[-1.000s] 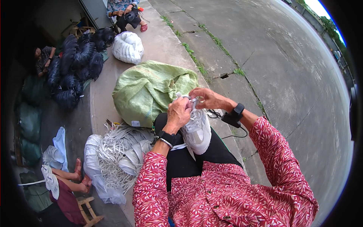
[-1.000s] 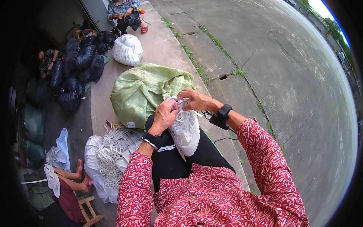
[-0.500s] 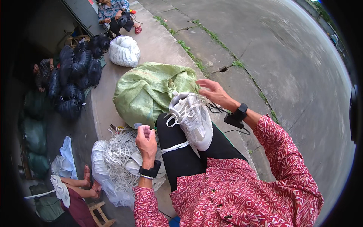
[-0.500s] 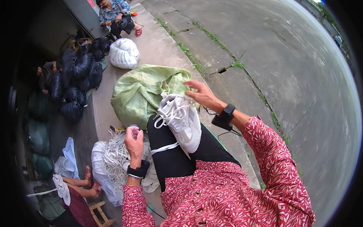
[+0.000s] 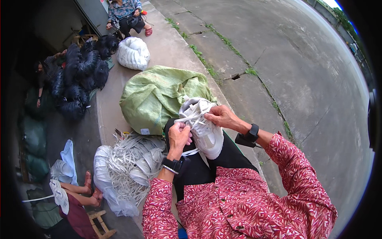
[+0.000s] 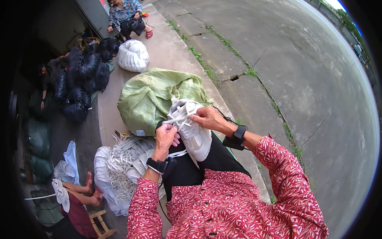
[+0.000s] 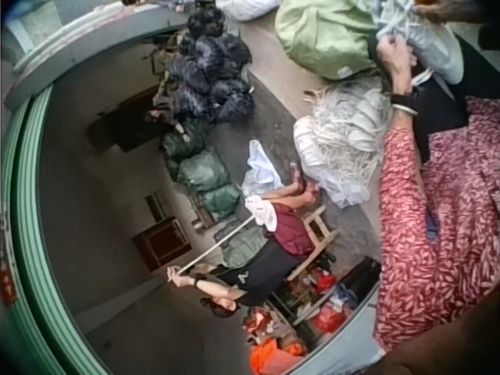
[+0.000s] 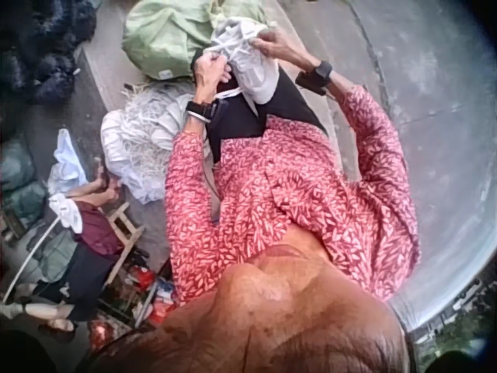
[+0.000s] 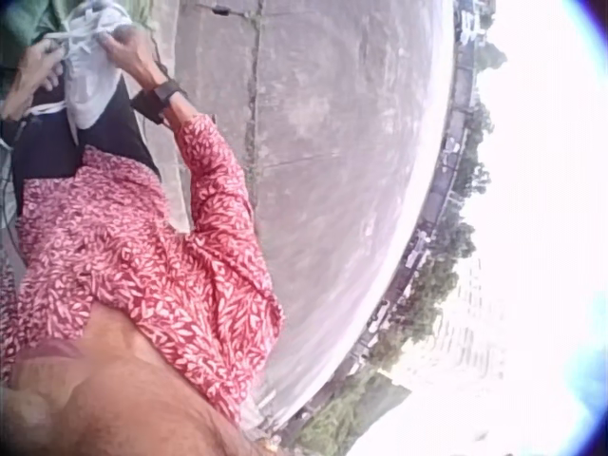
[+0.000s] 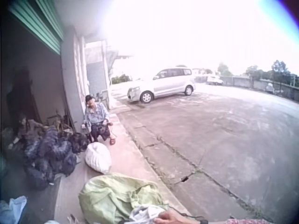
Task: Lacing a pair of white sneakers by hand in a shoe production environment.
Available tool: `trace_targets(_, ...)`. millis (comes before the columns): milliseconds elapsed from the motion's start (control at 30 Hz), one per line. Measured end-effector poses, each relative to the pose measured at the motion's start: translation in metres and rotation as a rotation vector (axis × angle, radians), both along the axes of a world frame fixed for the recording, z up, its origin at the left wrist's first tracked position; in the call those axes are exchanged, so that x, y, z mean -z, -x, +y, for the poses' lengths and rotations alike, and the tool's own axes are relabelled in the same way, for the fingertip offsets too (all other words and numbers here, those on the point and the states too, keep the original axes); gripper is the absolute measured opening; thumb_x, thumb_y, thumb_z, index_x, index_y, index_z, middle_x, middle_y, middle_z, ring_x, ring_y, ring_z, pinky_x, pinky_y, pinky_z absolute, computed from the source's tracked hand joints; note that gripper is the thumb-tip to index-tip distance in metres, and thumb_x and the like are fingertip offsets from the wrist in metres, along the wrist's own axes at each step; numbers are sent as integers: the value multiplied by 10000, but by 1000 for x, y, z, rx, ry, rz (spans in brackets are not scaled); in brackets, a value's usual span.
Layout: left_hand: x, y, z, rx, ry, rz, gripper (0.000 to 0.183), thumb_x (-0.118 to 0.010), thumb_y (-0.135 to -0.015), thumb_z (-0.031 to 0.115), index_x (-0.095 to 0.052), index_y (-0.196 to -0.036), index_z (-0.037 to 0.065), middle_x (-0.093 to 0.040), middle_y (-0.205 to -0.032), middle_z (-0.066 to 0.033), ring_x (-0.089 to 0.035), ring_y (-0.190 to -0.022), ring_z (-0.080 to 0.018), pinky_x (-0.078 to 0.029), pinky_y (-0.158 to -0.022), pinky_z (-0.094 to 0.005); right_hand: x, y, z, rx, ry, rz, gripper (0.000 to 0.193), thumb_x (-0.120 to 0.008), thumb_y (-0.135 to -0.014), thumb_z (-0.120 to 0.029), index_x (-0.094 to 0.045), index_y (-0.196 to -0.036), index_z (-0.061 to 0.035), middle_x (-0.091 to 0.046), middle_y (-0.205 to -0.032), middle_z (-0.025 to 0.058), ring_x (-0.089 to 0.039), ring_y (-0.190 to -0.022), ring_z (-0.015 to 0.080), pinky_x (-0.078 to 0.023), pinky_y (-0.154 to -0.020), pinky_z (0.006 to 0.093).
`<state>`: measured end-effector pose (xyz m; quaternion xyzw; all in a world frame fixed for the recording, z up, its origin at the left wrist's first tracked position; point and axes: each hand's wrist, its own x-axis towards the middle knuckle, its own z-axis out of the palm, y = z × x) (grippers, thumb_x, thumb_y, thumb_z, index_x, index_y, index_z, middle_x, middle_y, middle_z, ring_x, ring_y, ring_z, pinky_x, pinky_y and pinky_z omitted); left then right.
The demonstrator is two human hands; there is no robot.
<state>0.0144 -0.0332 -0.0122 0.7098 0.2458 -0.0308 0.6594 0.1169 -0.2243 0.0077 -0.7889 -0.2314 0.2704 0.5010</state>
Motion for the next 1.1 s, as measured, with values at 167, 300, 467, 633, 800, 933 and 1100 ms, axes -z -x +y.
trace_targets(167,0,6,-2,-185,-74,-132,119,-502,-776,81,-526,-680,15,-553,-542,-68,-495,-388,-106,-377,-336,-209,11,-1,-15,72,-230,43,301,-538,-855,-238,-566,-664,-7,-480,-533,-22,-427,-483,81,-336,-443,257)
trace_targets(300,-5,30,-16,-252,33,-146,133,-514,-807,105,-518,-693,37,-550,-552,-58,-485,-386,-103,-356,-339,-198,10,7,-33,133,-265,239,256,-551,-853,-228,-576,-687,-35,-472,-533,-32,-432,-483,45,-326,-433,217)
trace_targets(467,-7,38,-7,-38,121,-31,255,-548,-884,264,-524,-793,27,-579,-603,-77,-546,-431,-125,-409,-345,-210,12,9,-33,115,-252,285,288,-506,-922,-264,-591,-780,-28,-511,-575,-28,-482,-511,52,-398,-475,195)
trace_targets(633,-9,21,21,-226,225,-31,431,-448,-928,416,-527,-940,-7,-586,-668,-117,-576,-466,-174,-436,-366,-226,7,-4,-29,242,-286,287,318,-481,-938,-313,-590,-861,-25,-534,-630,-28,-508,-544,53,-424,-507,191)
trace_targets(800,-11,5,19,-56,386,75,405,-454,-931,392,-547,-903,-1,-595,-692,-110,-584,-483,-177,-438,-375,-229,0,-3,-10,202,-209,309,356,-492,-929,-375,-591,-850,-42,-532,-647,-31,-501,-550,49,-421,-510,191)
trace_targets(933,-3,5,19,98,334,43,311,-512,-916,323,-560,-843,25,-604,-706,-82,-591,-501,-157,-441,-384,-218,4,-6,-3,82,-155,185,404,-493,-922,-413,-602,-793,-45,-540,-663,-35,-498,-555,47,-413,-504,195)
trace_targets(1100,3,8,19,120,309,17,309,-502,-922,326,-553,-857,28,-605,-716,-81,-600,-525,-154,-447,-396,-218,12,-5,-12,86,-187,228,390,-501,-920,-390,-612,-780,-44,-541,-642,-28,-501,-550,47,-416,-492,202)
